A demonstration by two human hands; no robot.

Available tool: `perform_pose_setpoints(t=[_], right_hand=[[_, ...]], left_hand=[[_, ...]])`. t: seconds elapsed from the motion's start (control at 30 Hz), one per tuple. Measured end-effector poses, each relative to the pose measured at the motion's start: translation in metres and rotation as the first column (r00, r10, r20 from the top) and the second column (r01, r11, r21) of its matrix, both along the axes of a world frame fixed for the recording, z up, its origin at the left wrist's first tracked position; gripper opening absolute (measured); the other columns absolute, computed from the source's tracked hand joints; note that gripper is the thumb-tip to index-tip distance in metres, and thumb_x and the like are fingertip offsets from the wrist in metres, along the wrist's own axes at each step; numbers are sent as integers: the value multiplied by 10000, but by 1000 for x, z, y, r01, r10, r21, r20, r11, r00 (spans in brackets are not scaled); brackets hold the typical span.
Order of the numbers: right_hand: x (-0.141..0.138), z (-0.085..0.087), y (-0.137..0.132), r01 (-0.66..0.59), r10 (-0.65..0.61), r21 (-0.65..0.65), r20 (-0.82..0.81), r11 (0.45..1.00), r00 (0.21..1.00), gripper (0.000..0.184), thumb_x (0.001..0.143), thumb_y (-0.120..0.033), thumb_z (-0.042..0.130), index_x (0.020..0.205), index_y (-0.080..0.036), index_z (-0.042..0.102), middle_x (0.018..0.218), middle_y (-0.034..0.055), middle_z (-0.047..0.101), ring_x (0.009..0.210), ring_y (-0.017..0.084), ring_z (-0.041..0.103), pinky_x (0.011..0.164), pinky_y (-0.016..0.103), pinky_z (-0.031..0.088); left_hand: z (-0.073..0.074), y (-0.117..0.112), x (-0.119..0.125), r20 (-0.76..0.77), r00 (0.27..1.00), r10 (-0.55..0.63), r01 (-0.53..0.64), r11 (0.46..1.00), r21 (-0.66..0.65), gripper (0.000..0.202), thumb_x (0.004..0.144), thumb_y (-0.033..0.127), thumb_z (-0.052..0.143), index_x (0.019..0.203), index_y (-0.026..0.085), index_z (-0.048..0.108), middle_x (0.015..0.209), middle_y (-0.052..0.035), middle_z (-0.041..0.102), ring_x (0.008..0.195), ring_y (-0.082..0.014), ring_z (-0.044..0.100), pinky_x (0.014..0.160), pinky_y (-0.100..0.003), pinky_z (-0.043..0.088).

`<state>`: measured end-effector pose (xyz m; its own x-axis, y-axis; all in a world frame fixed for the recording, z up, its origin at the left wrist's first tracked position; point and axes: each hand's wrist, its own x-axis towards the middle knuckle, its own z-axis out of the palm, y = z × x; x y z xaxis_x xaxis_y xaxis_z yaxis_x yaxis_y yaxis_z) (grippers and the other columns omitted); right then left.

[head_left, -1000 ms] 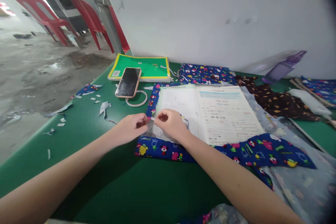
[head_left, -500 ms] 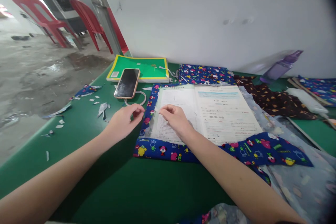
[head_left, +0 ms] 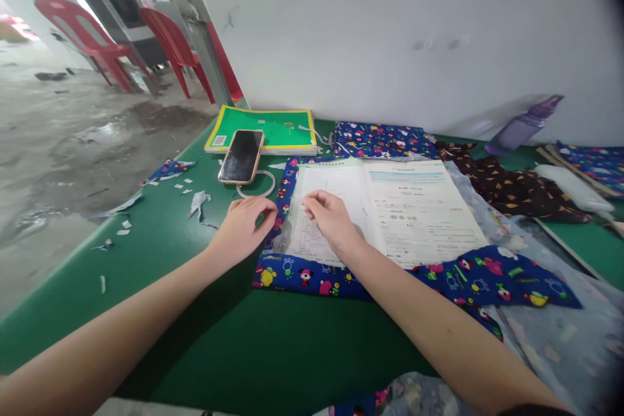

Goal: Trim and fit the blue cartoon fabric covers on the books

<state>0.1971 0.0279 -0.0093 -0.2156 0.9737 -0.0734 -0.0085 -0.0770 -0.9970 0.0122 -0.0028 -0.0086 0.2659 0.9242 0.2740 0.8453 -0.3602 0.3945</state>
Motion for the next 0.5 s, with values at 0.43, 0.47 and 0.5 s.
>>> perform_pose_setpoints(t=[0.43, 0.47, 0.5], right_hand=[[132, 43, 16, -255, -584, 665, 743, 702, 327, 348, 808, -105, 399, 1070, -136, 625, 1300, 174, 481, 1195, 331, 443, 961, 517, 372], [127, 41, 10, -298, -528, 638, 762, 710, 374, 359, 825, -124, 400, 1118, -135, 608, 1322, 168, 462, 1221, 320, 424, 994, 508, 361], [118, 40, 3, -347, -446, 605, 780, 717, 438, 366, 847, -158, 404, 1167, -141, 584, 1323, 153, 468, 1238, 298, 417, 1024, 484, 351]], left_hand=[[29, -54, -7, 46, 991, -122, 130, 952, -277, 358, 923, 409, 339, 883, 212, 635, 928, -24, 676, 897, -198, 579, 893, -392, 375], [28, -58, -7, 21, 989, -143, 144, 956, -256, 316, 901, 429, 397, 896, 215, 630, 931, -23, 674, 895, -201, 579, 891, -400, 372], [26, -61, -7, -1, 987, -161, 156, 961, -230, 283, 874, 443, 455, 904, 218, 624, 930, -21, 673, 889, -201, 580, 888, -403, 371]])
